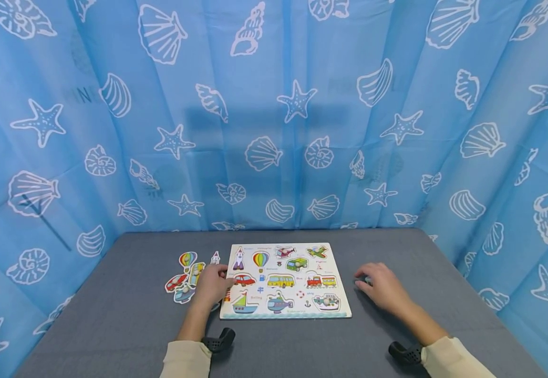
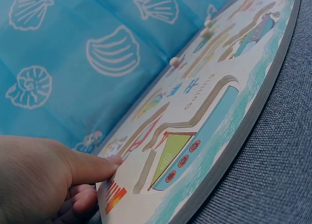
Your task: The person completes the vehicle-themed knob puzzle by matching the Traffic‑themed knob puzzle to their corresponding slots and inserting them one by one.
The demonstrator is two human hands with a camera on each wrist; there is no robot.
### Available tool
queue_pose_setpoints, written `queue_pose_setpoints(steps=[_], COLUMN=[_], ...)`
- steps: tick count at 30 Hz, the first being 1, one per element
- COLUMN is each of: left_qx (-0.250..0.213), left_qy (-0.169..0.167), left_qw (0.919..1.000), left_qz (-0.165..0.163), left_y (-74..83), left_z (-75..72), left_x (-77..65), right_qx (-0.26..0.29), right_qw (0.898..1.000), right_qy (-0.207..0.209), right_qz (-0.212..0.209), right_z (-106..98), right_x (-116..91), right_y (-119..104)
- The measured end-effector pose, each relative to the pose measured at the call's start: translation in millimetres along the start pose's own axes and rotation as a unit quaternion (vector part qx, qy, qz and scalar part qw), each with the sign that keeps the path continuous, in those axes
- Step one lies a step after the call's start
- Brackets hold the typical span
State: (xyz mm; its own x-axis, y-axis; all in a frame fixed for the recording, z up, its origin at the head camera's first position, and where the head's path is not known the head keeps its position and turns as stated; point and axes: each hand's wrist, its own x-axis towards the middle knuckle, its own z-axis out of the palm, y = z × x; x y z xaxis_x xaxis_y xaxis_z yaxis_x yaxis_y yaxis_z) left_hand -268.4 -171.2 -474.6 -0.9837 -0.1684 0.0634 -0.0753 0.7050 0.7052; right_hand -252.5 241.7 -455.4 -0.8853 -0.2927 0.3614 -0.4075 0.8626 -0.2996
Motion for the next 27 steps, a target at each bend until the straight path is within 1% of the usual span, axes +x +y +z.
queue_pose_setpoints(steps=[4,8,13,18,27], left_qx=[0.0,-0.001,-0.003,-0.002,-0.009], left_qy=[0.001,0.004,0.005,0.003,0.001], left_qw=[1.0,1.0,1.0,1.0,1.0], left_qz=[-0.002,-0.001,0.004,0.006,0.003], left_y=[0.4,-0.3,-1.9,-2.1,-0.1], left_z=[0.0,0.3,-0.9,-1.1,-0.5], left_x=[-0.4,-0.9,-1.0,-0.2,-0.8], right_qx=[-0.005,0.0,0.003,0.005,0.012], right_qw=[1.0,1.0,0.999,1.0,0.999], right_qy=[0.009,0.004,-0.009,-0.006,-0.005], right_qz=[0.008,0.021,0.031,0.026,0.034], right_z=[-2,-6,-11,-10,-9], right_x=[-4,-8,-11,-14,-19], right_y=[13,23,30,38,48])
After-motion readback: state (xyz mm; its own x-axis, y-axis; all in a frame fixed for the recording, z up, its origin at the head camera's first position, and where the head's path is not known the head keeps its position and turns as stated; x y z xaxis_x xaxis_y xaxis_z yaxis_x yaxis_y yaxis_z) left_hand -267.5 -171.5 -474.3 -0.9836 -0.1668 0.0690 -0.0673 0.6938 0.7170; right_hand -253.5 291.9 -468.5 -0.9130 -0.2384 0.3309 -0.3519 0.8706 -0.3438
